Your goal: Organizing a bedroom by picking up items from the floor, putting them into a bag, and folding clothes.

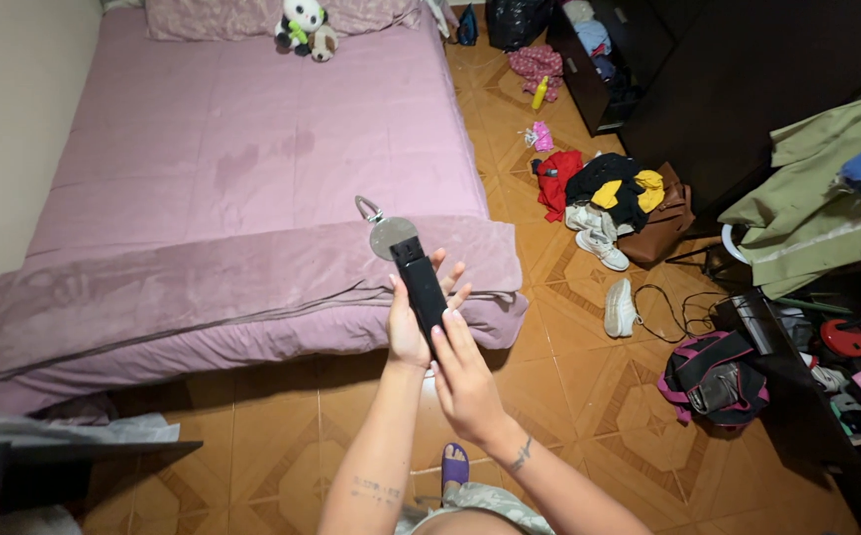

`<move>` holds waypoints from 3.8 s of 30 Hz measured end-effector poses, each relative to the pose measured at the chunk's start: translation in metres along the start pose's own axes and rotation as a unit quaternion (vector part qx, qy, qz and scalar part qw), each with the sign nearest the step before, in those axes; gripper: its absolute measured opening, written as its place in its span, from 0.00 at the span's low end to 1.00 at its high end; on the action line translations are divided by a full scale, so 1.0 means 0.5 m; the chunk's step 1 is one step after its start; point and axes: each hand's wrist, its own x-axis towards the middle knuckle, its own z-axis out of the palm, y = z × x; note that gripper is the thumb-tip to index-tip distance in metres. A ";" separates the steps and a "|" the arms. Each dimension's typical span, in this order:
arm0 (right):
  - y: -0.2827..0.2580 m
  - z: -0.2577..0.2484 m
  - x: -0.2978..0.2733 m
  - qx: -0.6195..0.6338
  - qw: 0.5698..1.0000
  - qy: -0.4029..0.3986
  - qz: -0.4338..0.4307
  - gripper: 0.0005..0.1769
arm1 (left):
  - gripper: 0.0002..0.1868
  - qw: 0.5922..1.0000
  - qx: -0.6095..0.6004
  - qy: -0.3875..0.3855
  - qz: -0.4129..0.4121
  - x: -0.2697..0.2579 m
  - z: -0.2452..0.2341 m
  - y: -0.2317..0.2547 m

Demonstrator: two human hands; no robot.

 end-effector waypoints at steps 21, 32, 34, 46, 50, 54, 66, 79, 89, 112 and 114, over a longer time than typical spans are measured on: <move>0.043 -0.017 0.036 0.055 0.998 -0.023 -0.014 0.33 | 0.29 0.985 0.150 0.081 -0.003 0.008 -0.067 -0.023; 0.131 -0.063 0.019 0.452 0.844 0.003 0.288 0.32 | 0.34 0.926 0.311 0.209 0.045 0.010 -0.009 0.092; 0.150 -0.070 0.030 0.487 0.792 0.087 0.358 0.26 | 0.19 0.919 0.321 0.227 0.003 -0.001 0.001 0.131; 0.178 -0.115 0.060 0.471 0.841 0.050 0.261 0.22 | 0.15 0.869 0.480 -0.020 -0.116 -0.086 0.032 0.237; 0.185 -0.148 0.084 0.437 0.883 0.001 0.169 0.21 | 0.16 0.827 0.545 -0.077 -0.110 -0.097 0.064 0.238; 0.190 -0.169 0.094 0.419 0.902 0.013 0.098 0.16 | 0.16 0.762 0.631 -0.137 -0.050 -0.112 0.084 0.221; 0.148 -0.212 0.114 0.387 0.916 -0.042 0.099 0.19 | 0.17 0.731 0.676 -0.019 0.093 -0.117 0.072 0.163; 0.034 -0.168 0.111 0.120 0.980 0.075 -0.141 0.12 | 0.48 0.972 0.192 0.074 0.110 -0.074 0.009 0.078; 0.008 -0.027 0.058 -0.076 0.967 -0.013 -0.242 0.20 | 0.44 0.970 0.129 0.206 -0.004 -0.030 0.068 0.079; 0.060 -0.053 0.083 0.061 0.974 -0.039 -0.216 0.16 | 0.51 0.933 0.242 0.254 -0.083 -0.021 -0.063 0.045; 0.067 -0.051 0.090 0.052 0.971 -0.033 -0.229 0.15 | 0.52 0.931 0.240 0.258 -0.091 -0.015 -0.069 0.044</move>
